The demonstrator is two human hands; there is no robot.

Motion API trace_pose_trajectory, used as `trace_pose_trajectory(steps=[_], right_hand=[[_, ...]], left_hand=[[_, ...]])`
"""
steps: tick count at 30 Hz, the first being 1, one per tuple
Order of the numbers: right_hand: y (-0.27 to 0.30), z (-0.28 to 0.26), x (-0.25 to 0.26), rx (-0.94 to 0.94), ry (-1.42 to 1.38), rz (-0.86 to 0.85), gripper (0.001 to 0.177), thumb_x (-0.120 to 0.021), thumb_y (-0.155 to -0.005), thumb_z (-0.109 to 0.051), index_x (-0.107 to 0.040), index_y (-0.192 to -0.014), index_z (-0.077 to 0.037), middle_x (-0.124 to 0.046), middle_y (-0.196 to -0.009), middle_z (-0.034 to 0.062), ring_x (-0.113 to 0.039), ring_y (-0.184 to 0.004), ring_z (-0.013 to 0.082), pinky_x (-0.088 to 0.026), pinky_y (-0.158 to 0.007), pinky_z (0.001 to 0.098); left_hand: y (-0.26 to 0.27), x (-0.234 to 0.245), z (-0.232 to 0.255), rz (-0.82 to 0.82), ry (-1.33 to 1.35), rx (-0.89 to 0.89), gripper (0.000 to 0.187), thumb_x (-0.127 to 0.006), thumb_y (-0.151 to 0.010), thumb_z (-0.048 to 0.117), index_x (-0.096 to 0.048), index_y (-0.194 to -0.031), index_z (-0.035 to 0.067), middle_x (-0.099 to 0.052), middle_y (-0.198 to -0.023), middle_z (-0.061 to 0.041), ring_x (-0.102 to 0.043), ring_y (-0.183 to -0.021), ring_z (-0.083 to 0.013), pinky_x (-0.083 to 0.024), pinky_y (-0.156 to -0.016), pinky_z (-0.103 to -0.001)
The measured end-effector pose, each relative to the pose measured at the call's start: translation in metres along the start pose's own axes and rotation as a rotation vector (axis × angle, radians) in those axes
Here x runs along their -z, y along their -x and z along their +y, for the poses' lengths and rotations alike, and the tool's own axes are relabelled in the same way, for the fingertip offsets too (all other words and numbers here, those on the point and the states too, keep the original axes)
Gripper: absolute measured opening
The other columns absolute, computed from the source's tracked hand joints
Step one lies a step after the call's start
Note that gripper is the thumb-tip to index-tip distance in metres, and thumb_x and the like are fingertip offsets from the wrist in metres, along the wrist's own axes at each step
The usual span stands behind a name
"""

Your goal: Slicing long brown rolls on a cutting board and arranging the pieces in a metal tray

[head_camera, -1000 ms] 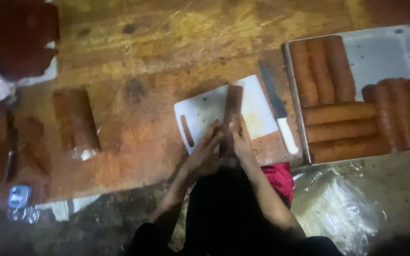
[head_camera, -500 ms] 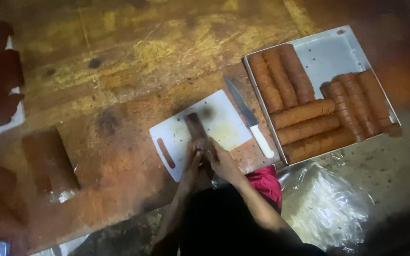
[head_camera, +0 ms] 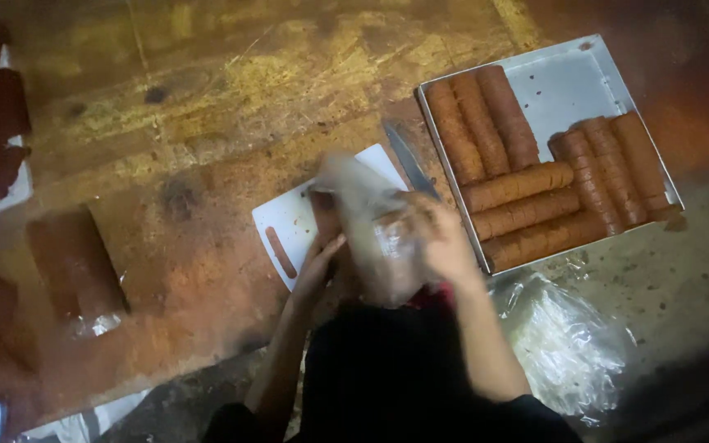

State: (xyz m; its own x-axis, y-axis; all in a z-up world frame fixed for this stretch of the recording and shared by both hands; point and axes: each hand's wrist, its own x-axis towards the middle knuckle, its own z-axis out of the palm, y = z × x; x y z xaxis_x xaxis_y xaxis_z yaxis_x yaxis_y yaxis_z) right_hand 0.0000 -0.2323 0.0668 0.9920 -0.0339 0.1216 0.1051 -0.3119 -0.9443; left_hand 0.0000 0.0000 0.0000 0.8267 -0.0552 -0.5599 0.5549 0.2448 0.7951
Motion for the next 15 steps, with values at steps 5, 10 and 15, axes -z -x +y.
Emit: trace_pose_trajectory(steps=[5, 10, 15], right_hand=[[0.028, -0.054, 0.085, -0.118, -0.604, 0.636, 0.023, -0.07, -0.096, -0.013, -0.066, -0.117, -0.019, -0.072, -0.105, -0.0042, -0.069, -0.092, 0.009, -0.055, -0.09, 0.0214], [0.088, 0.028, 0.186, -0.089, -0.742, 0.658, 0.055, -0.073, -0.095, -0.031, -0.051, -0.14, -0.008, -0.075, -0.106, 0.011, -0.073, -0.074, 0.0163, -0.063, -0.069, 0.0265], [0.201, 0.18, 0.212, -0.395, -0.705, 1.226, 0.032, -0.051, -0.093, -0.007, -0.056, -0.123, -0.018, -0.058, -0.095, 0.003, -0.062, -0.069, 0.0143, -0.047, -0.055, 0.0269]], left_hand=[[0.03, -0.034, 0.035, -0.004, -0.235, -0.044, 0.101, -0.082, -0.082, 0.053, -0.043, -0.154, -0.005, -0.049, -0.148, -0.034, -0.046, -0.14, -0.0488, -0.033, -0.118, -0.058], [-0.034, -0.011, 0.037, -0.138, -0.708, -0.213, 0.065, -0.083, -0.07, 0.037, -0.062, -0.127, 0.014, -0.074, -0.119, -0.006, -0.066, -0.106, -0.0179, -0.049, -0.093, -0.03], [-0.078, -0.007, 0.002, -0.039, -1.433, -0.327, 0.077, -0.078, -0.079, 0.049, -0.05, -0.139, 0.01, -0.049, -0.133, -0.017, -0.051, -0.126, -0.0392, -0.045, -0.097, -0.055]])
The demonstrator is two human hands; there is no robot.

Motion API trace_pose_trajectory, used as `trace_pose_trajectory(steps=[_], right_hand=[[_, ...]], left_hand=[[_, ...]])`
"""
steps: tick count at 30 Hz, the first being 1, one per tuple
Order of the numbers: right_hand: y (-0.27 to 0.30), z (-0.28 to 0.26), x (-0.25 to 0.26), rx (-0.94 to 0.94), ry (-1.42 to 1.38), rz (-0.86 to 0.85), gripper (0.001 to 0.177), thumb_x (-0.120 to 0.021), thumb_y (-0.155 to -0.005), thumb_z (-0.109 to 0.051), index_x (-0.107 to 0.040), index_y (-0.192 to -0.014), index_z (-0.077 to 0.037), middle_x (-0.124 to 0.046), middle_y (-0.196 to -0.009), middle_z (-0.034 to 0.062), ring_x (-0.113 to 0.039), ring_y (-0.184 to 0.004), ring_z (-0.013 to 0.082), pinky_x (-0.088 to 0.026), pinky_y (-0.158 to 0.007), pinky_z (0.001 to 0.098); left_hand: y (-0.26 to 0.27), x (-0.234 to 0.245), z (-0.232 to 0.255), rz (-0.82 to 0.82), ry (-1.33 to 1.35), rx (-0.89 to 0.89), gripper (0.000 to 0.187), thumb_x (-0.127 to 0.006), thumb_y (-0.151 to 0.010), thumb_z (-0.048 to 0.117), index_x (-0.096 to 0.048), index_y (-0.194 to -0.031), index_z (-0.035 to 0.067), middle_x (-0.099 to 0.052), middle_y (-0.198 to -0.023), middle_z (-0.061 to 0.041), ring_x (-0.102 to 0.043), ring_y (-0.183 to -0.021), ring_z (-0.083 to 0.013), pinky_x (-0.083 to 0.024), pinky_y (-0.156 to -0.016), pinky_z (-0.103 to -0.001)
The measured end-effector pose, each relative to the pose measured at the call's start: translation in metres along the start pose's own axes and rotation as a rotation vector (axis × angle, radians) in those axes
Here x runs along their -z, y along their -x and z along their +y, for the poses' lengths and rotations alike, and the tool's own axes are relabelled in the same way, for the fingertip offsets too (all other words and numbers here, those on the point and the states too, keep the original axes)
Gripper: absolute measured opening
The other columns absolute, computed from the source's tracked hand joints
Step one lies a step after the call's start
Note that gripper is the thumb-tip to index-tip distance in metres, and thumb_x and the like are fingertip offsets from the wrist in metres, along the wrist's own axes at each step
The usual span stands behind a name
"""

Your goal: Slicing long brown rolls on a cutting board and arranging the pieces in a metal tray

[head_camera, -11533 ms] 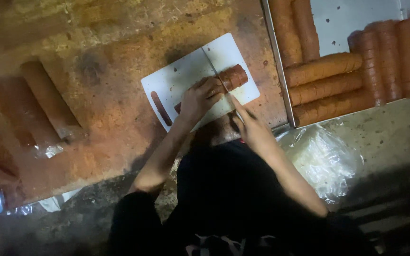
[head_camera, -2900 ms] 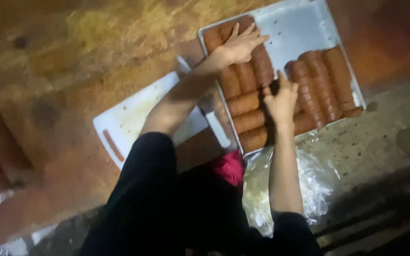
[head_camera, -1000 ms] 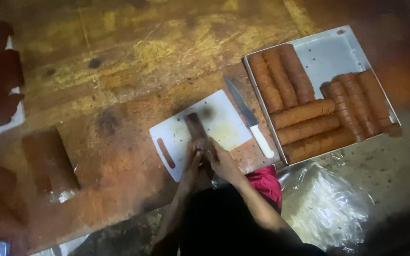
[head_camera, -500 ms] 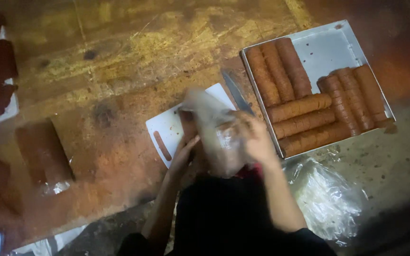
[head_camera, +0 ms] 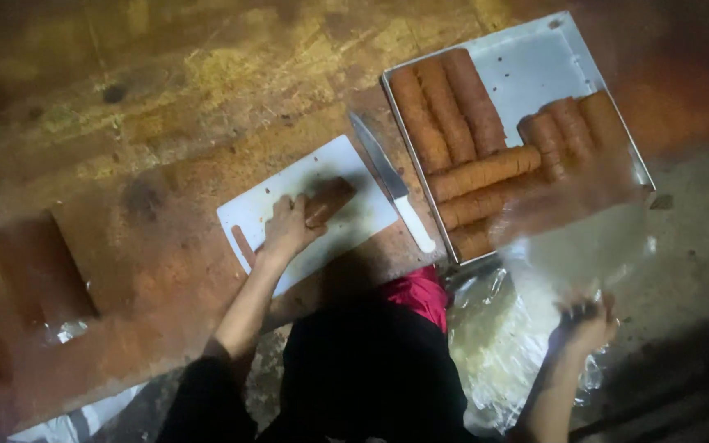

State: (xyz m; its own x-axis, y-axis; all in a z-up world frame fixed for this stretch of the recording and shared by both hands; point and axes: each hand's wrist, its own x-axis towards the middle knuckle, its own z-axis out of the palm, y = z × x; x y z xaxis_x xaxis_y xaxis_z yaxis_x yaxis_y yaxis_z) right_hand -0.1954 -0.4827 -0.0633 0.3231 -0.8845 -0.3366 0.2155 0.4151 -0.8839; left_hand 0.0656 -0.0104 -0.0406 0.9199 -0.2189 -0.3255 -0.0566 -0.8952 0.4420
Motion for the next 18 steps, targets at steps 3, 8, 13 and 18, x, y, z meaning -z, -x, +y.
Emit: trace_pose_trajectory(steps=[3, 8, 13, 18], right_hand=[[-0.074, 0.079, 0.141, -0.064, 0.058, 0.158, 0.044, -0.044, -0.089, -0.037, -0.06, -0.128, -0.025, -0.065, -0.106, 0.0108, -0.07, -0.078, 0.0301, -0.055, -0.061, 0.0415], [-0.072, 0.167, 0.274, -0.071, 0.0, 0.45, 0.044, -0.037, -0.093, -0.031, -0.053, -0.133, -0.024, -0.067, -0.124, 0.0247, -0.077, -0.09, 0.0409, -0.072, -0.07, 0.0497], [-0.1, 0.285, 0.338, 0.172, 0.426, 0.607, 0.028, -0.072, -0.09, -0.01, -0.054, -0.111, -0.015, -0.056, -0.07, 0.001, -0.052, -0.053, 0.0133, -0.034, -0.038, 0.0312], [-0.074, 0.28, 0.33, -0.015, 0.669, 0.202, 0.022, -0.071, -0.093, -0.019, -0.06, -0.112, -0.015, -0.063, -0.075, 0.0079, -0.061, -0.056, 0.0205, -0.044, -0.04, 0.0352]], left_hand=[[-0.017, -0.027, -0.01, 0.104, -0.211, -0.029, 0.081, -0.078, -0.08, 0.056, -0.047, -0.138, 0.009, -0.05, -0.13, -0.02, -0.05, -0.123, -0.0431, -0.047, -0.088, -0.064], [-0.009, -0.03, -0.008, 0.305, -0.213, -0.162, 0.073, -0.081, -0.079, 0.054, -0.055, -0.127, 0.006, -0.057, -0.114, -0.019, -0.058, -0.109, -0.0426, -0.052, -0.079, -0.06], [-0.006, -0.029, -0.004, 0.325, -0.221, -0.182, 0.075, -0.08, -0.079, 0.052, -0.055, -0.134, 0.008, -0.058, -0.116, -0.015, -0.057, -0.112, -0.0401, -0.053, -0.079, -0.059], [-0.008, -0.025, -0.007, 0.233, -0.217, -0.15, 0.073, -0.078, -0.079, 0.052, -0.056, -0.133, 0.008, -0.058, -0.115, -0.015, -0.06, -0.115, -0.0389, -0.054, -0.086, -0.055]])
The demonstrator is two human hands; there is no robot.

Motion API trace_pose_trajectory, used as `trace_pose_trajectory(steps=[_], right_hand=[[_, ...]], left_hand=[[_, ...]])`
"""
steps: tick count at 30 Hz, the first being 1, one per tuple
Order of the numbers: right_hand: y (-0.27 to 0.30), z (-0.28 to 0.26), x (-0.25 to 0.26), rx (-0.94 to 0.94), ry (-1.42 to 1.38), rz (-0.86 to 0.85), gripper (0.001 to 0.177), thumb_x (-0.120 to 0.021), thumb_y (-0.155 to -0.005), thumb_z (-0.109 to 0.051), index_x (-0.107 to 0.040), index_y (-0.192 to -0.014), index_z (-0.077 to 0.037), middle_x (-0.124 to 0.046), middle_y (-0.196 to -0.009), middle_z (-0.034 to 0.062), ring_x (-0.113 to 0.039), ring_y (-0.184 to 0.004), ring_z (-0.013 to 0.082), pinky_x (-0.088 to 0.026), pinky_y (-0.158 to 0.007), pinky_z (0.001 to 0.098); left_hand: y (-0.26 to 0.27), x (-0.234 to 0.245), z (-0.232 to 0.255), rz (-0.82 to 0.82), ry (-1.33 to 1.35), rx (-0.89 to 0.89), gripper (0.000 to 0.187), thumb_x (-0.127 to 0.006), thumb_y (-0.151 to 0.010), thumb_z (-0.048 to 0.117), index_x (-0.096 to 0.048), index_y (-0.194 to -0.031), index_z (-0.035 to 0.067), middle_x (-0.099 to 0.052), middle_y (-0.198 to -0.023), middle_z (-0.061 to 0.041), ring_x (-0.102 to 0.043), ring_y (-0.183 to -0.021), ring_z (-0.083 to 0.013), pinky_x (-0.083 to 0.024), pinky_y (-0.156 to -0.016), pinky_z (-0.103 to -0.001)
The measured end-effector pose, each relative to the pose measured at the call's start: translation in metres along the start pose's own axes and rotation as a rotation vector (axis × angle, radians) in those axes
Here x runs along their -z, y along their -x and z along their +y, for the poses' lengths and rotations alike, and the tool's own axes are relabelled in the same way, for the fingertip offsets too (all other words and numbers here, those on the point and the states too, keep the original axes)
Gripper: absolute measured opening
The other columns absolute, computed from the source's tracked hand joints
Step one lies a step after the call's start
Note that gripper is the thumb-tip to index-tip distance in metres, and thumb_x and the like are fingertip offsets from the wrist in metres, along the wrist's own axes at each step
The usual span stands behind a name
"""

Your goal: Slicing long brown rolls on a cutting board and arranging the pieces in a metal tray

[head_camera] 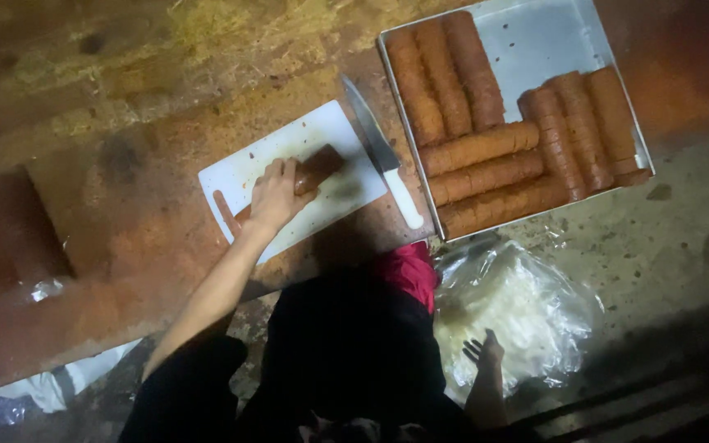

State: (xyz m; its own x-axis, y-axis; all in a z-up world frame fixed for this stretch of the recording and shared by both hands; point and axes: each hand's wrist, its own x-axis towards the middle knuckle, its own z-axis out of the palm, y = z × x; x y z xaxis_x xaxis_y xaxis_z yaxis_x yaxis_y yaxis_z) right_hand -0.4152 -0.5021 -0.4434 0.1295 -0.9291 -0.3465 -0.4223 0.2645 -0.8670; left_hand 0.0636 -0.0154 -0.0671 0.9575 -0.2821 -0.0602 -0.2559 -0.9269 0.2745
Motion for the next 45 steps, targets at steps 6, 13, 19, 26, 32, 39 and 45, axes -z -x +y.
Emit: trace_pose_trajectory(steps=[6, 13, 19, 26, 32, 39, 45], right_hand=[[0.091, -0.176, -0.136, 0.115, 0.353, -0.6, 0.018, -0.071, -0.096, -0.03, -0.072, -0.108, -0.017, -0.073, -0.084, 0.012, -0.071, -0.071, 0.0276, -0.055, -0.058, 0.0397], [0.297, -0.469, -0.218, 0.996, 0.502, -0.812, 0.048, -0.071, -0.091, -0.015, -0.06, -0.137, -0.006, -0.061, -0.117, 0.0281, -0.058, -0.114, 0.0508, -0.049, -0.093, 0.0581], [0.299, -0.474, -0.289, 1.145, 1.027, -0.735, 0.069, -0.081, -0.077, -0.023, -0.056, -0.139, -0.004, -0.057, -0.124, 0.0265, -0.062, -0.112, 0.0469, -0.056, -0.092, 0.0539], [0.295, -0.478, -0.265, 0.771, 1.009, -1.028, 0.041, -0.061, -0.088, -0.032, -0.076, -0.1, 0.004, -0.071, -0.096, 0.0338, -0.068, -0.099, 0.053, -0.052, -0.084, 0.0637], [0.336, -0.505, -0.22, 0.828, 0.834, -1.017, 0.048, -0.044, -0.105, -0.025, -0.04, -0.151, -0.015, -0.053, -0.144, 0.0307, -0.056, -0.115, 0.0605, -0.045, -0.096, 0.0702], [0.361, -0.5, -0.213, 0.769, 1.044, -1.139, 0.059, -0.039, -0.107, -0.033, -0.018, -0.162, -0.042, -0.068, -0.108, 0.0398, -0.065, -0.104, 0.0581, -0.05, -0.095, 0.0634], [0.354, -0.479, -0.212, 0.801, 1.052, -1.125, 0.054, -0.039, -0.107, -0.035, -0.026, -0.159, -0.045, -0.068, -0.116, 0.0358, -0.065, -0.102, 0.0573, -0.05, -0.096, 0.0631]], left_hand=[[-0.007, 0.015, 0.015, -0.018, -0.032, -0.047, 0.066, -0.075, -0.082, 0.053, -0.06, -0.127, 0.007, -0.059, -0.112, -0.016, -0.063, -0.107, -0.0412, -0.054, -0.086, -0.054], [-0.019, -0.031, -0.002, 0.042, -0.178, -0.148, 0.083, -0.079, -0.07, 0.069, -0.06, -0.124, 0.008, -0.062, -0.109, -0.017, -0.066, -0.102, -0.0371, -0.057, -0.074, -0.05], [-0.027, -0.013, 0.01, 0.028, 0.052, -0.167, 0.086, -0.079, -0.076, 0.068, -0.054, -0.133, 0.008, -0.062, -0.117, -0.018, -0.066, -0.108, -0.0394, -0.056, -0.08, -0.055], [-0.033, -0.008, 0.023, -0.022, 0.299, -0.27, 0.045, -0.062, -0.099, 0.045, -0.046, -0.134, 0.022, -0.059, -0.112, -0.01, -0.066, -0.107, -0.0391, -0.055, -0.083, -0.055], [-0.011, 0.041, 0.049, 0.12, 0.526, -0.301, 0.039, -0.059, -0.107, 0.026, -0.057, -0.128, -0.007, -0.061, -0.103, -0.037, -0.061, -0.093, -0.0572, -0.053, -0.074, -0.066], [-0.012, 0.018, 0.05, 0.284, 0.334, -0.254, 0.03, -0.07, -0.097, 0.044, -0.071, -0.11, 0.017, -0.065, -0.104, -0.01, -0.069, -0.095, -0.033, -0.058, -0.072, -0.046], [-0.025, -0.014, 0.038, 0.35, 0.423, -0.275, 0.027, -0.078, -0.092, 0.048, -0.077, -0.11, 0.028, -0.07, -0.108, 0.0, -0.071, -0.102, -0.0274, -0.061, -0.075, -0.04]])
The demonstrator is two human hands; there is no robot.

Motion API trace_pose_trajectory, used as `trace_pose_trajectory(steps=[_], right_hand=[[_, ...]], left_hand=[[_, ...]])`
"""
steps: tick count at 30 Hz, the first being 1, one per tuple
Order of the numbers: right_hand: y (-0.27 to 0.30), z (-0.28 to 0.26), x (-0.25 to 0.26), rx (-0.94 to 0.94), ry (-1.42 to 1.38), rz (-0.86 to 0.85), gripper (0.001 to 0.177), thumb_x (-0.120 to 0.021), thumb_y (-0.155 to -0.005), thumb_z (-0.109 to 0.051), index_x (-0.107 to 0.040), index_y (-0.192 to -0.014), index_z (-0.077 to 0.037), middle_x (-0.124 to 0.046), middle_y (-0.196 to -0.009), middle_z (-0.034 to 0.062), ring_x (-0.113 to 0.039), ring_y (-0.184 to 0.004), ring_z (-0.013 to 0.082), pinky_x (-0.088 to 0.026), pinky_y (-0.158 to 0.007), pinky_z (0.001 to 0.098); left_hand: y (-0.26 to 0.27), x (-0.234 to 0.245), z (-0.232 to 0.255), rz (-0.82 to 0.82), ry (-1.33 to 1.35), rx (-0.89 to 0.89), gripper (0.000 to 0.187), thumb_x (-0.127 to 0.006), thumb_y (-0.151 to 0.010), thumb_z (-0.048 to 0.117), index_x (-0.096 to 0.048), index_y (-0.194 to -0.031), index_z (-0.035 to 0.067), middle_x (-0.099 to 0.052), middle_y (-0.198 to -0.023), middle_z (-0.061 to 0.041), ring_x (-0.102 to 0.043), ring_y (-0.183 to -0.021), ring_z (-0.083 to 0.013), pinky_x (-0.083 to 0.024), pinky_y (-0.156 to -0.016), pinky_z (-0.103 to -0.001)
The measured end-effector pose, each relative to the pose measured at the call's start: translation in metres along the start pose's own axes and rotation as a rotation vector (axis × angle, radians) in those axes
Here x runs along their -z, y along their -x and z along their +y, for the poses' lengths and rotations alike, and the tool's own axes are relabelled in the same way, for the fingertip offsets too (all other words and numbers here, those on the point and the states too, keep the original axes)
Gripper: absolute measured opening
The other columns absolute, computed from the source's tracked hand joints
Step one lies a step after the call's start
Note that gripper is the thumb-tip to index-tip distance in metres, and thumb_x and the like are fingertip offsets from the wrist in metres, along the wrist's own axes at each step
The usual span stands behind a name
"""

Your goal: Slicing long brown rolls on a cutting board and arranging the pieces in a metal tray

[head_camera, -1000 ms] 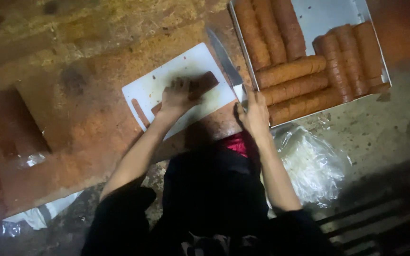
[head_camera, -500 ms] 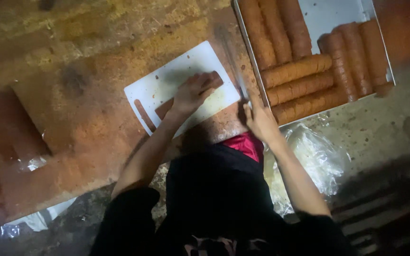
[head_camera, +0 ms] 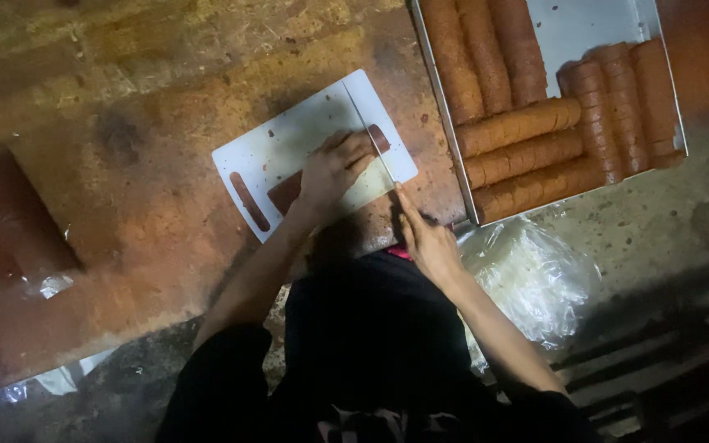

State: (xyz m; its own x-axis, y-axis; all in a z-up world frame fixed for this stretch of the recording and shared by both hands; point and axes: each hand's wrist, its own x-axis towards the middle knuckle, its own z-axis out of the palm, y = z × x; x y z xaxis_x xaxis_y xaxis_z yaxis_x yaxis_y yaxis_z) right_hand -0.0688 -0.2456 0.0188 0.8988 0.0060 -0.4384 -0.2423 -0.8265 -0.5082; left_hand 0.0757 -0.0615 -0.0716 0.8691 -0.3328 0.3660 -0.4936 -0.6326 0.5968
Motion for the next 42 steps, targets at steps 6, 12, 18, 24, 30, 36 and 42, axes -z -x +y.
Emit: trace_pose_trajectory(steps=[6, 12, 18, 24, 30, 36, 42], right_hand=[[-0.058, -0.023, -0.01, 0.132, 0.027, 0.148, 0.055, -0.041, -0.108, -0.035, -0.024, -0.158, -0.049, -0.069, -0.112, 0.0351, -0.069, -0.099, 0.0537, -0.057, -0.089, 0.0576], [-0.068, -0.036, -0.009, 0.156, -0.005, 0.184, 0.053, -0.042, -0.109, -0.034, -0.025, -0.158, -0.046, -0.07, -0.107, 0.0376, -0.069, -0.095, 0.0551, -0.058, -0.085, 0.0598], [0.018, -0.016, 0.0, -0.013, 0.019, -0.002, 0.058, -0.041, -0.107, -0.034, -0.022, -0.159, -0.05, -0.071, -0.093, 0.0363, -0.069, -0.091, 0.0563, -0.057, -0.082, 0.0608], [0.057, 0.01, -0.005, -0.113, 0.126, -0.051, 0.06, -0.045, -0.104, -0.037, -0.024, -0.157, -0.055, -0.072, -0.089, 0.0316, -0.07, -0.089, 0.0526, -0.059, -0.081, 0.057], [0.068, -0.023, 0.028, -0.172, 0.087, -0.107, 0.058, -0.044, -0.103, -0.041, -0.025, -0.155, -0.058, -0.074, -0.101, 0.0299, -0.069, -0.097, 0.0531, -0.055, -0.089, 0.0604], [0.055, -0.024, 0.019, -0.178, 0.044, -0.12, 0.058, -0.045, -0.103, -0.039, -0.026, -0.153, -0.06, -0.074, -0.112, 0.0237, -0.068, -0.101, 0.0503, -0.054, -0.093, 0.0594], [0.028, -0.06, 0.031, -0.09, 0.041, -0.101, 0.059, -0.044, -0.104, -0.036, -0.022, -0.155, -0.056, -0.069, -0.119, 0.0286, -0.066, -0.105, 0.0534, -0.053, -0.096, 0.0613]], left_hand=[[0.003, -0.013, -0.019, 0.027, 0.057, -0.018, 0.023, -0.083, -0.087, 0.036, -0.077, -0.106, 0.026, -0.075, -0.1, -0.004, -0.074, -0.097, -0.0335, -0.061, -0.08, -0.047], [-0.002, 0.005, -0.011, -0.036, 0.101, 0.003, 0.022, -0.078, -0.093, 0.033, -0.075, -0.11, 0.019, -0.073, -0.11, -0.005, -0.072, -0.104, -0.0348, -0.06, -0.083, -0.047], [0.001, -0.026, -0.04, 0.066, 0.12, -0.174, 0.021, -0.081, -0.093, 0.025, -0.075, -0.111, 0.017, -0.075, -0.11, -0.005, -0.073, -0.099, -0.0329, -0.061, -0.085, -0.045], [0.014, 0.003, -0.03, 0.013, 0.073, -0.172, 0.058, -0.084, -0.091, 0.031, -0.056, -0.141, 0.023, -0.072, -0.117, -0.008, -0.074, -0.102, -0.0351, -0.062, -0.082, -0.05], [0.024, 0.023, -0.025, -0.009, 0.093, -0.127, 0.031, -0.071, -0.101, 0.034, -0.072, -0.126, 0.016, -0.074, -0.113, -0.017, -0.072, -0.096, -0.0439, -0.06, -0.079, -0.051], [0.016, 0.023, -0.03, 0.011, 0.005, -0.258, 0.024, -0.077, -0.098, 0.028, -0.078, -0.118, 0.014, -0.075, -0.113, -0.016, -0.073, -0.094, -0.042, -0.061, -0.077, -0.05], [0.016, 0.009, -0.039, -0.123, 0.056, 0.084, 0.024, -0.076, -0.093, 0.045, -0.07, -0.112, 0.032, -0.072, -0.103, 0.002, -0.073, -0.097, -0.0282, -0.059, -0.085, -0.047]])
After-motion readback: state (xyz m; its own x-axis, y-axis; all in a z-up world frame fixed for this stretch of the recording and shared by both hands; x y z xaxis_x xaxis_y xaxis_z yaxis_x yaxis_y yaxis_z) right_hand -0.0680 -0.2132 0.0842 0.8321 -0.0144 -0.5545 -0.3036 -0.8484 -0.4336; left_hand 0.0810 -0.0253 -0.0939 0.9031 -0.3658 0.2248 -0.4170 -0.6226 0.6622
